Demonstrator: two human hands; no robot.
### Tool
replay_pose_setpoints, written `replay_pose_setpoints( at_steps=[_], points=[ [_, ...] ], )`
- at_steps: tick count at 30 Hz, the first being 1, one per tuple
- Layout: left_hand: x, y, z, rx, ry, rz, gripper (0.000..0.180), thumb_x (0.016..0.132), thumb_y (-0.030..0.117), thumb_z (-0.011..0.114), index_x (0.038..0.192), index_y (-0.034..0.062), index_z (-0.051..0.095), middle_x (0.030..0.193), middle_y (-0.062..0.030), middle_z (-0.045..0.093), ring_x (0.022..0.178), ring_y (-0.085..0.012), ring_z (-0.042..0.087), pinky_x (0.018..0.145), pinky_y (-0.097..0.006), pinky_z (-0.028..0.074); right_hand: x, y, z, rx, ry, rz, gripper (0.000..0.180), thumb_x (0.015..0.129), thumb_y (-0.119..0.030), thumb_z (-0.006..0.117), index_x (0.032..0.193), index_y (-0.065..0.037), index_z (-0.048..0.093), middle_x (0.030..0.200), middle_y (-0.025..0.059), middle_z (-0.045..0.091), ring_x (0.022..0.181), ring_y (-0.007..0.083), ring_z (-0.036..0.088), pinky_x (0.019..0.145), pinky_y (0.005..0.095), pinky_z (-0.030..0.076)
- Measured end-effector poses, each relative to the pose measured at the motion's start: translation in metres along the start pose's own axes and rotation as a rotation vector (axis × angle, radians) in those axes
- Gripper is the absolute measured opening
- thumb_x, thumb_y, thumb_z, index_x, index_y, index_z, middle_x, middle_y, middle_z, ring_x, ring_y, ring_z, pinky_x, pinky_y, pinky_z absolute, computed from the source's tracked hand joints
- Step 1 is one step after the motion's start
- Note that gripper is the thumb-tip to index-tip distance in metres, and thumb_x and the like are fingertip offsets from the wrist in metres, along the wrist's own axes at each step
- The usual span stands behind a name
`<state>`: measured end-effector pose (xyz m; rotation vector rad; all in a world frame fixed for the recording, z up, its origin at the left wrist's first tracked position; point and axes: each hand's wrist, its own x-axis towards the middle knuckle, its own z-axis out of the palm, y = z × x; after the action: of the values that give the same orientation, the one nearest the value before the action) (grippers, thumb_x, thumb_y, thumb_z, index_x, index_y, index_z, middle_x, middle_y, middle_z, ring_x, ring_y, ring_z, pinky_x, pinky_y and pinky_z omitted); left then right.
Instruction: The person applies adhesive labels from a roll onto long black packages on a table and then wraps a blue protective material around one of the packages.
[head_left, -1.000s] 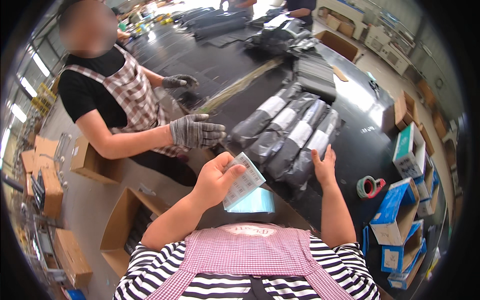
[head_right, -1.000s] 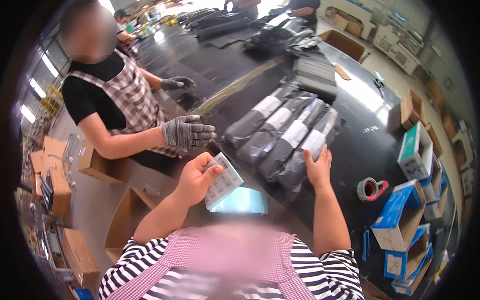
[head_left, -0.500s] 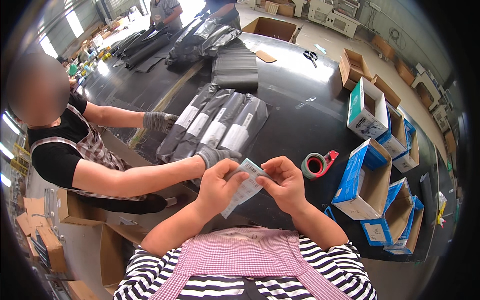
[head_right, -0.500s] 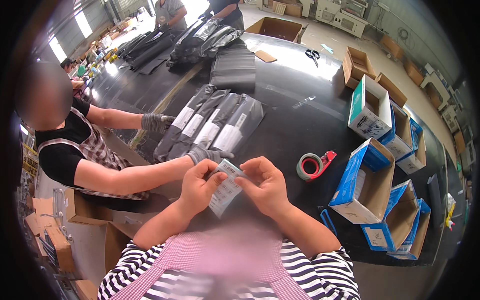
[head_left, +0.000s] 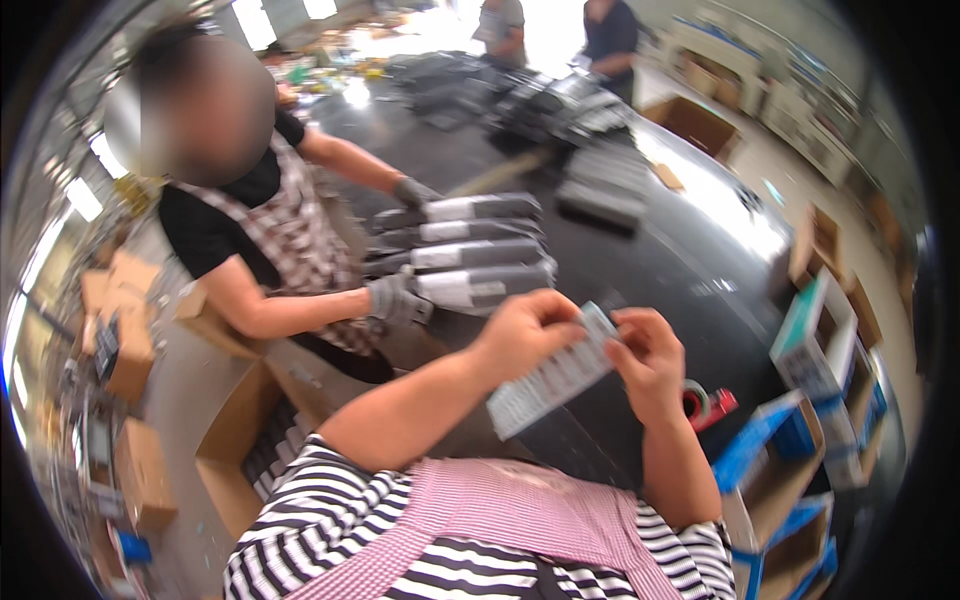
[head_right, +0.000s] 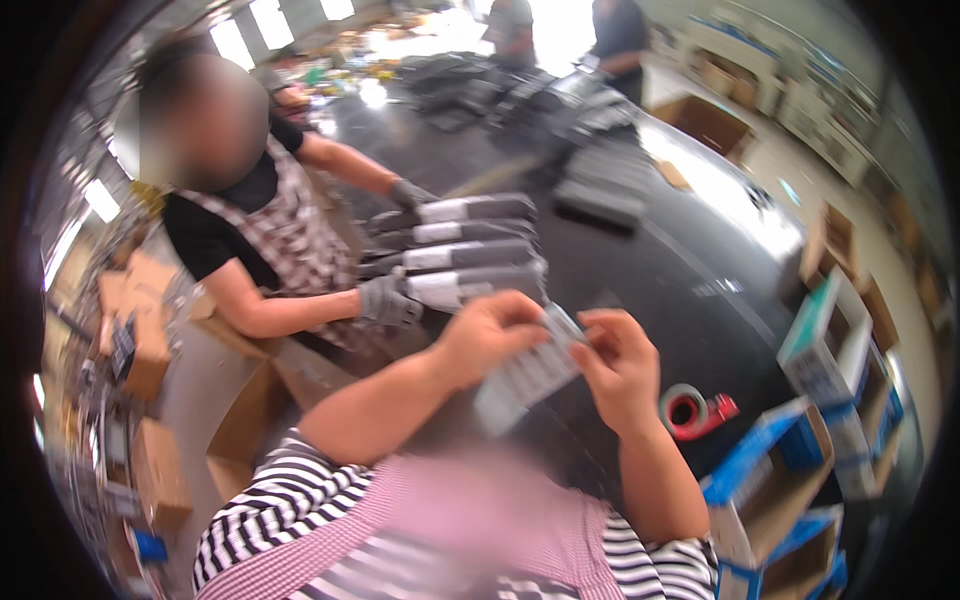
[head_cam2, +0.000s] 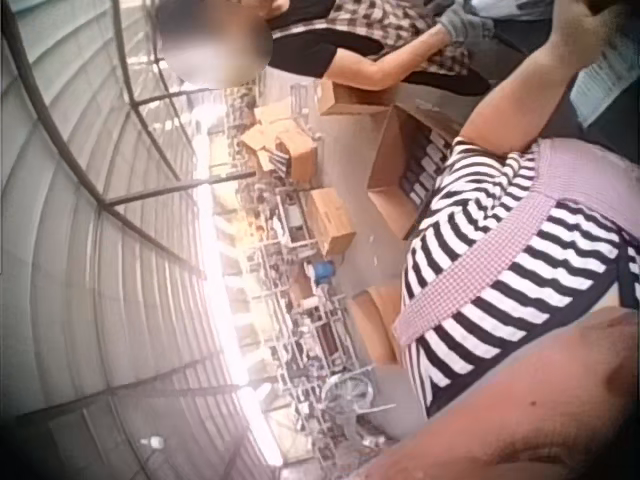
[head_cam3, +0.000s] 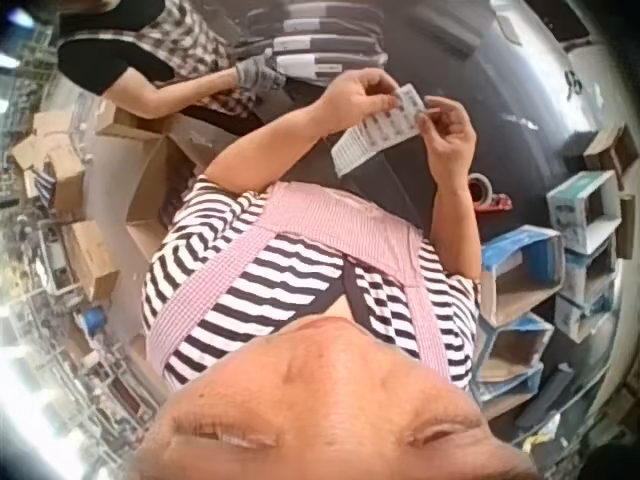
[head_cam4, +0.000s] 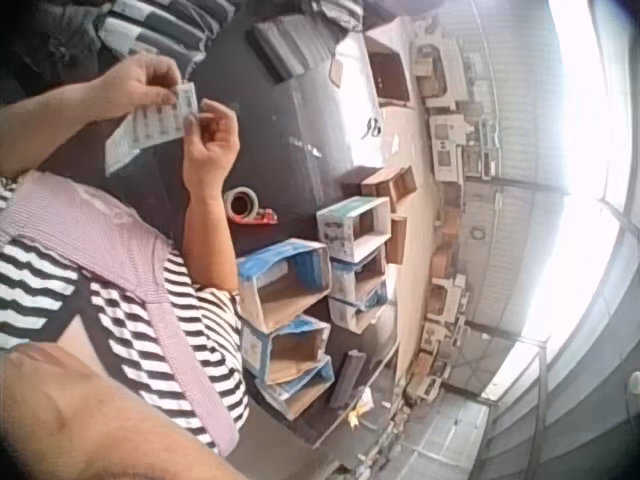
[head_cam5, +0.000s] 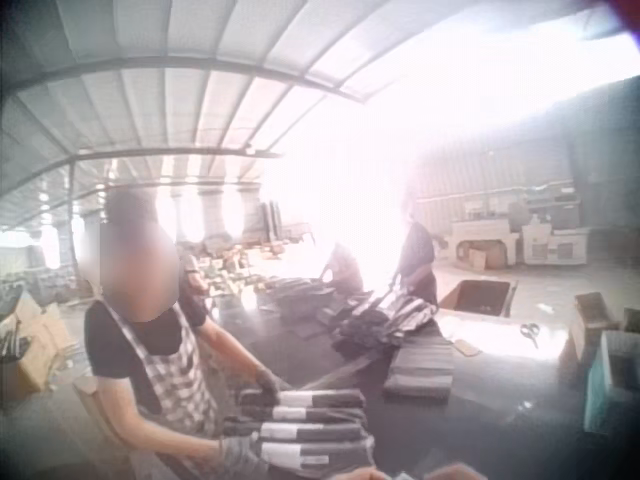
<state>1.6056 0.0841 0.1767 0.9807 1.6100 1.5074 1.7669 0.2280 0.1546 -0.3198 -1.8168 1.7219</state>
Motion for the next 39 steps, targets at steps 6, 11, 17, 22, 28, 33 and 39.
replay_pose_setpoints(
  at_steps=[6,11,17,22,28,33,39],
  points=[
    [-0.032,-0.005,-0.015,-0.171,0.038,0.019,0.014,0.092,0.006,0.071,0.105,0.0012,0.067,0.091,-0.0011,0.069,0.083,-0.0078,0.062,0.076,-0.025,0.05,0.012,-0.004,0.013,0.354,-0.342,0.048,0.047,0.086,-0.017,0.081,0.124,0.002,0.059,0.098,0.0084,0.068,0.087,0.0135,0.065,0.076,0.0267,0.052],
    [-0.043,-0.01,-0.03,-0.297,0.082,0.018,0.021,0.091,0.001,0.07,0.112,0.0022,0.066,0.097,-0.002,0.069,0.089,-0.0084,0.064,0.08,-0.025,0.052,0.022,0.0,0.027,0.456,-0.623,0.032,0.102,0.069,-0.055,0.089,0.142,0.004,0.048,0.129,0.0139,0.061,0.118,0.022,0.059,0.102,0.0377,0.044],
    [-0.048,-0.014,-0.046,-0.272,0.019,-0.009,0.021,0.092,-0.002,0.066,0.113,0.0015,0.065,0.1,-0.004,0.07,0.091,-0.0095,0.065,0.084,-0.026,0.052,0.037,0.014,0.047,0.583,-0.733,0.123,0.09,0.095,-0.067,0.049,0.145,0.008,0.043,0.14,0.016,0.055,0.129,0.0244,0.053,0.11,0.0399,0.037],
    [-0.044,-0.015,-0.047,-0.174,0.027,-0.064,0.018,0.091,-0.004,0.067,0.109,-0.0002,0.069,0.103,-0.0057,0.071,0.096,-0.0129,0.066,0.089,-0.029,0.053,0.047,0.036,0.047,0.596,-0.805,0.214,0.065,0.099,-0.04,0.055,0.146,0.004,0.043,0.139,0.0132,0.055,0.13,0.0225,0.051,0.109,0.0384,0.039],
    [-0.056,-0.036,-0.051,0.115,0.259,0.205,0.014,0.084,0.006,0.074,0.097,0.0051,0.078,0.115,-0.0071,0.063,0.106,-0.0202,0.062,0.093,-0.033,0.05,0.056,0.046,0.069,0.398,-0.808,0.025,0.051,0.088,-0.004,0.067,0.137,0.005,0.053,0.143,0.0132,0.048,0.128,0.0212,0.052,0.107,0.0366,0.042],
    [-0.045,-0.048,-0.05,0.247,0.398,0.332,0.015,0.086,0.009,0.076,0.101,0.0097,0.079,0.107,-0.0026,0.057,0.1,-0.0146,0.058,0.082,-0.03,0.049,0.061,0.044,0.064,0.123,-0.616,0.124,0.027,0.08,0.006,0.065,0.107,0.004,0.065,0.119,0.0107,0.061,0.106,0.0169,0.06,0.093,0.0298,0.047],
    [-0.082,-0.052,-0.068,0.016,0.282,0.201,0.011,0.089,0.007,0.073,0.099,0.0021,0.074,0.092,-0.0072,0.068,0.086,-0.0155,0.065,0.078,-0.031,0.051,0.065,0.035,0.101,-0.002,-0.735,-0.017,0.042,0.077,-0.034,0.077,0.086,-0.002,0.05,0.111,0.0111,0.062,0.092,0.0152,0.056,0.089,0.0305,0.044]
  ],
)
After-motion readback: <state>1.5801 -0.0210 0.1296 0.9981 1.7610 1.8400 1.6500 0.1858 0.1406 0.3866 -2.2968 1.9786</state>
